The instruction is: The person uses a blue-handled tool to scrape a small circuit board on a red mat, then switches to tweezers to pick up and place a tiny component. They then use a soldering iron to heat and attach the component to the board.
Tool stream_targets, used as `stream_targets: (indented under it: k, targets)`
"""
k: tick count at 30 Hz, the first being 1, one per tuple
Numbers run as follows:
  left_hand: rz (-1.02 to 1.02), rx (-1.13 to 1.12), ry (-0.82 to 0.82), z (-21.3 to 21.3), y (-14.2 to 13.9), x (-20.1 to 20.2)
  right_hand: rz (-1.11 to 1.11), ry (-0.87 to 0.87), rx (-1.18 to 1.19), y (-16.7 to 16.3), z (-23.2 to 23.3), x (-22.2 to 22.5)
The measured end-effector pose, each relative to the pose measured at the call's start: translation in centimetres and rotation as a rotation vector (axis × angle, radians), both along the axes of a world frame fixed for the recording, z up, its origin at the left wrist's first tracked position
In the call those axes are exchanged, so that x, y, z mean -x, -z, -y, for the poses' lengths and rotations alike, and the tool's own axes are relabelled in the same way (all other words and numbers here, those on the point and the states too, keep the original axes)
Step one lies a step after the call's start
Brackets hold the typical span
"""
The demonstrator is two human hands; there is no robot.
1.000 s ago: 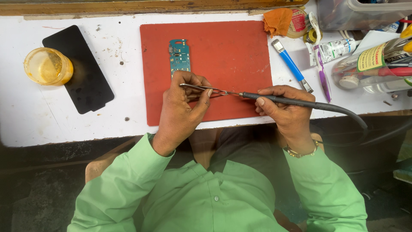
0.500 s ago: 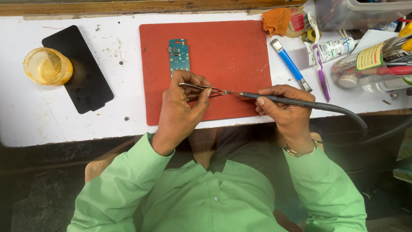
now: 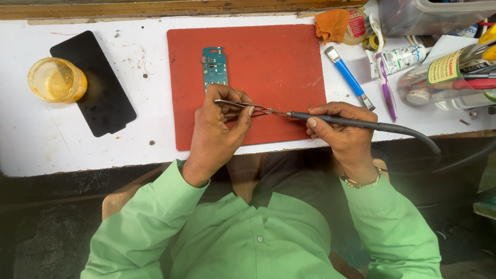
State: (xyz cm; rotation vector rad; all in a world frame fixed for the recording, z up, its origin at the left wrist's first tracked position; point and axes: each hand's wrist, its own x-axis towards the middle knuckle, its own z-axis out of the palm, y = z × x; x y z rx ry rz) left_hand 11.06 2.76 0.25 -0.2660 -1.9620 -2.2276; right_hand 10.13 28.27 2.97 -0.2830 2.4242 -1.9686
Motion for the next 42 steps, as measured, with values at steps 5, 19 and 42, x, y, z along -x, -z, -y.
stream_targets:
  k: [5,19,42]
  targets:
    - [0.013,-0.023,0.006,-0.02,0.1,0.05,0.008,0.0,-0.007,0.01,0.14,0.08]
    - [0.012,-0.021,0.008,-0.12,0.06,0.11,-0.01,0.01,0.002,0.31,-0.3,0.02]
    - [0.019,-0.022,0.008,-0.02,-0.02,0.09,-0.012,-0.007,0.0,0.31,-0.22,0.1]
